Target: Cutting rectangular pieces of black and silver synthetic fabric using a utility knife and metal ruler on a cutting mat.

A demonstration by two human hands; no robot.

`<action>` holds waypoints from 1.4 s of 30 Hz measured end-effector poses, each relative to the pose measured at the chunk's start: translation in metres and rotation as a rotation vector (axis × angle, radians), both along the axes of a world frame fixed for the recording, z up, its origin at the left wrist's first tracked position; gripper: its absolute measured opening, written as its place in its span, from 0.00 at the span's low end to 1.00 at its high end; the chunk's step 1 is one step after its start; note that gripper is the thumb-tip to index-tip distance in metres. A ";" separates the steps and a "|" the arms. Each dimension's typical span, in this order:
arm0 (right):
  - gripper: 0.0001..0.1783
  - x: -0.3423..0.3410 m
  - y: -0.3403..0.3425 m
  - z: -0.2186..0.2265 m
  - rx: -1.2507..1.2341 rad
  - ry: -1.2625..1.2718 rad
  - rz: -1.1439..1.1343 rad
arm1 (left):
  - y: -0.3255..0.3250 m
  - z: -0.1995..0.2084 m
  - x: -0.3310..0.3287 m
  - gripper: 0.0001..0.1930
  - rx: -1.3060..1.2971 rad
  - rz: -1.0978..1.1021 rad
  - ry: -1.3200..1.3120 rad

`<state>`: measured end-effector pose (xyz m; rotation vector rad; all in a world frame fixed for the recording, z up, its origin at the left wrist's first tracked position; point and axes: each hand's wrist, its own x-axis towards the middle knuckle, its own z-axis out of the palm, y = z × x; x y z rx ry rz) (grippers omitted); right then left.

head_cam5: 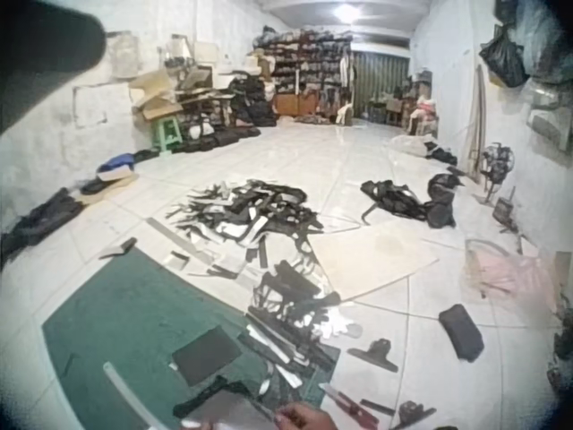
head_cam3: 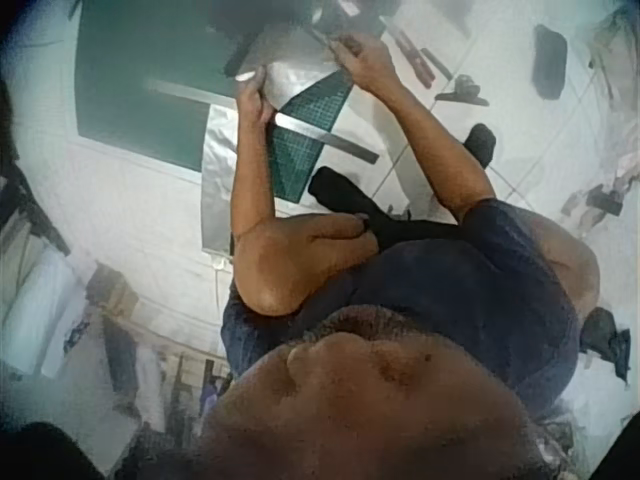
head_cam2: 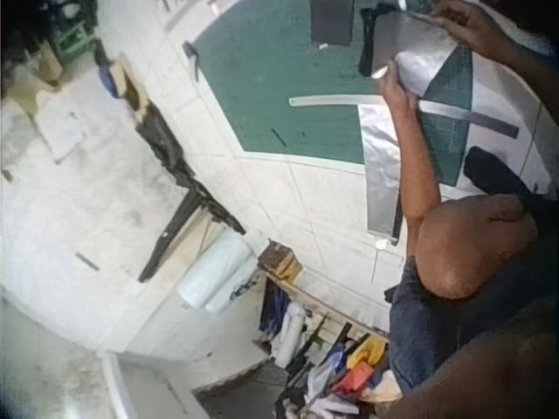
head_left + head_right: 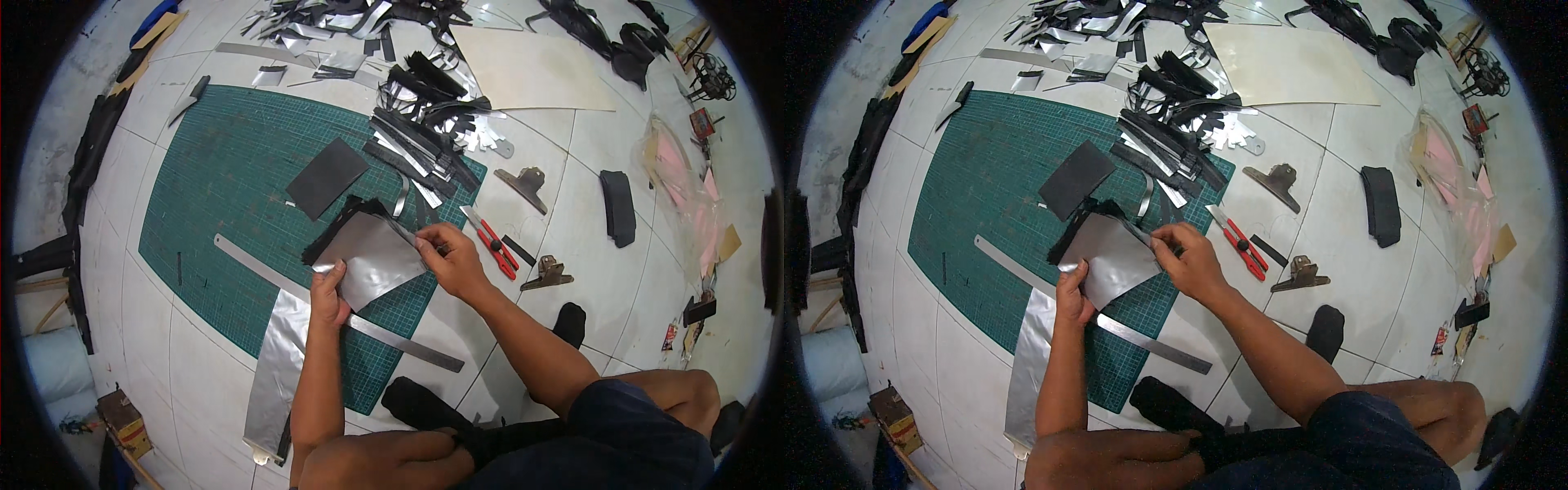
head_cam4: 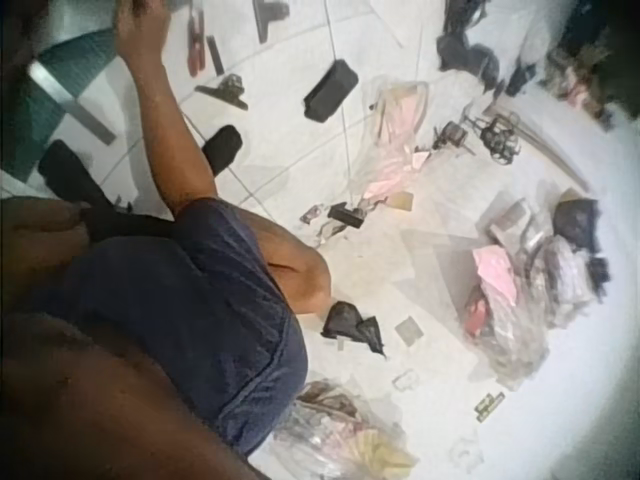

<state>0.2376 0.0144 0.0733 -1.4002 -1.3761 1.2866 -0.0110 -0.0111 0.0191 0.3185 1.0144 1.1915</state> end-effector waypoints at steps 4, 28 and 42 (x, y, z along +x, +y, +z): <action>0.13 0.001 -0.003 0.035 0.197 -0.194 -0.033 | -0.004 0.006 0.000 0.14 0.010 0.008 -0.020; 0.11 -0.031 -0.009 -0.027 0.071 -0.384 0.017 | 0.003 0.011 0.018 0.16 -0.119 -0.011 0.306; 0.13 -0.023 0.026 -0.035 0.326 -0.577 0.102 | 0.007 0.012 0.016 0.18 -0.134 -0.033 0.277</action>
